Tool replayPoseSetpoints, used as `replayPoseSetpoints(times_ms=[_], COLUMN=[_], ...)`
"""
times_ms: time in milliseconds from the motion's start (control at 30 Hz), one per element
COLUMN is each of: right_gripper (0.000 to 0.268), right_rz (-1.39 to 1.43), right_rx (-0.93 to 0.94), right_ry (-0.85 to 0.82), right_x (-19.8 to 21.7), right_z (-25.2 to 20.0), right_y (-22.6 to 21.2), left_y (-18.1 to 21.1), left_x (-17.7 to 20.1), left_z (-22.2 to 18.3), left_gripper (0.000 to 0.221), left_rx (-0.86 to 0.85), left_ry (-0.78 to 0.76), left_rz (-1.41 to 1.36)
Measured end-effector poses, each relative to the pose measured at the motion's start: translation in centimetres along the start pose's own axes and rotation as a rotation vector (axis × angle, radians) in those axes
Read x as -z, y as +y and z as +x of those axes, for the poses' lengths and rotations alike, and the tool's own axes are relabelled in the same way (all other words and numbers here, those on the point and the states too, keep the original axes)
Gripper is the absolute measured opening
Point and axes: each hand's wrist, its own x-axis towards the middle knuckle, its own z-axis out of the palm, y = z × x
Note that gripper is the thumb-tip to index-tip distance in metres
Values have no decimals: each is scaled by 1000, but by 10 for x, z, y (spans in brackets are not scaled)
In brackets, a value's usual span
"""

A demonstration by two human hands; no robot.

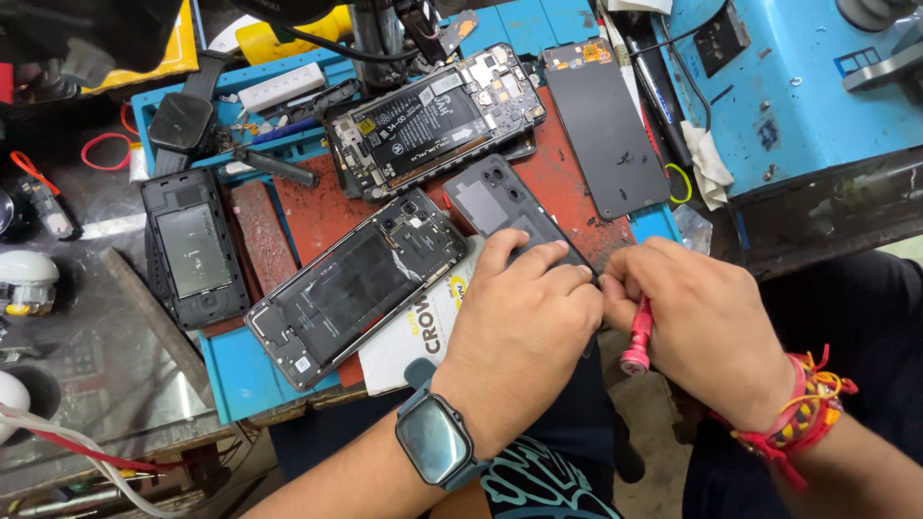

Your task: The person aligns a black back panel onto a disassembled mobile phone and uses a screwdriver to tighten internal components on a workbench.

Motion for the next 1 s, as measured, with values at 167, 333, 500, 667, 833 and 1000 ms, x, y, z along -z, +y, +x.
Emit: replayPoseSetpoints(times_ms=[167,333,500,667,833,1000], right_gripper=[9,9,10,12,29,10], right_rz=[222,530,1137,1482,1226,420], right_rx=[-104,-353,-586,-313,-123,-76], right_ry=[-10,-108,-79,166,206,115], right_x=[1,-2,-1,27,38,17], right_z=[-3,-11,-16,-24,-26,-23], right_y=[17,36,48,60,55,37], left_y=[0,1,1,0,1,2], left_x=[-1,0,1,1,2,1], left_z=[0,1,1,1,2,0], left_gripper=[12,12,12,11,11,11], left_rx=[5,10,13,-1,9,2], left_ry=[-2,-20,-28,-33,-37,-30], left_rz=[14,22,17,-5,-3,42])
